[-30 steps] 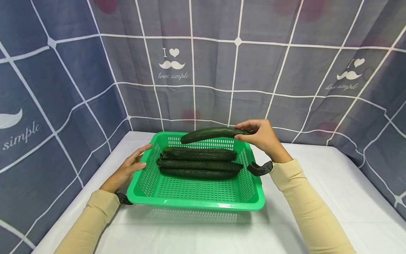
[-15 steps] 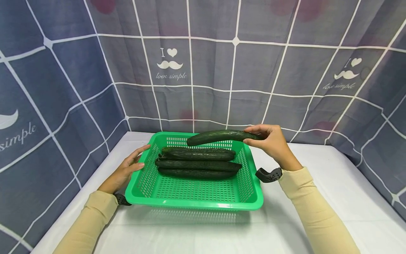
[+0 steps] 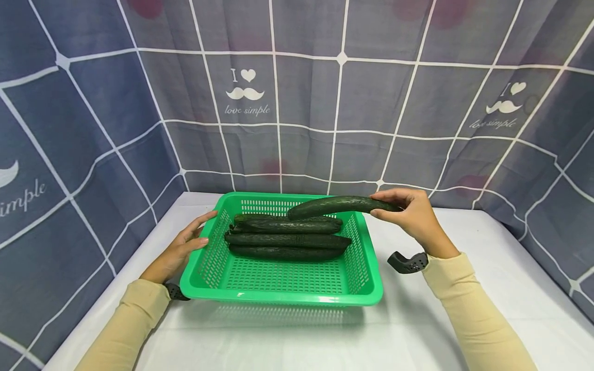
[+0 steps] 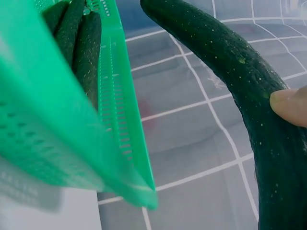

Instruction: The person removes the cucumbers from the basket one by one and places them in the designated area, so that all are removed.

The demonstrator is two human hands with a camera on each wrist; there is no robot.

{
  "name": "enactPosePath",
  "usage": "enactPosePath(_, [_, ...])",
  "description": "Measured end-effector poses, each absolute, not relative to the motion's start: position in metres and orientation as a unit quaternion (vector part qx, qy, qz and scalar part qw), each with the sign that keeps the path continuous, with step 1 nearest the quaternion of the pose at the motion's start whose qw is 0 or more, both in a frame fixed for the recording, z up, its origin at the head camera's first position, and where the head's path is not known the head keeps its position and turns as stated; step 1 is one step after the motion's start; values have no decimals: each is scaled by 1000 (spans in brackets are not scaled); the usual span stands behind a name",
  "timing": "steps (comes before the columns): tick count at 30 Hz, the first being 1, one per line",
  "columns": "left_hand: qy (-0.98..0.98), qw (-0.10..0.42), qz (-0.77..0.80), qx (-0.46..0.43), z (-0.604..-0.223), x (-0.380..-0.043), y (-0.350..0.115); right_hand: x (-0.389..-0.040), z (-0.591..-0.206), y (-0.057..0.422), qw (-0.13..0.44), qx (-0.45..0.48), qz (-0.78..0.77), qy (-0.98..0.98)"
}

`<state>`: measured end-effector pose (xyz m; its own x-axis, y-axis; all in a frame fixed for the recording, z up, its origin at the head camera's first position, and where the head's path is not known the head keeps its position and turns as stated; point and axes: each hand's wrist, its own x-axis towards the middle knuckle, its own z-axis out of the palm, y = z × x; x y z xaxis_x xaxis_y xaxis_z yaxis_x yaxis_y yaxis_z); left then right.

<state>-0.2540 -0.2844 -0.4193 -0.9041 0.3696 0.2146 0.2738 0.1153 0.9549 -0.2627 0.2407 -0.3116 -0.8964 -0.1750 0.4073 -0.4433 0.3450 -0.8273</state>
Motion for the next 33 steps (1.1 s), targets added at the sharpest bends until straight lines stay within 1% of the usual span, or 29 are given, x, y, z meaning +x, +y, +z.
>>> enactPosePath(9, [746, 34, 626, 223, -422, -255, -286, -261, -321, 259, 124, 192, 535, -813])
enactPosePath(27, [748, 25, 621, 231, -423, -256, -285, -260, -334, 286, 144, 204, 534, -808])
enactPosePath(33, [748, 24, 621, 234, -423, -256, -285, -260, -337, 296, 142, 205, 552, -795])
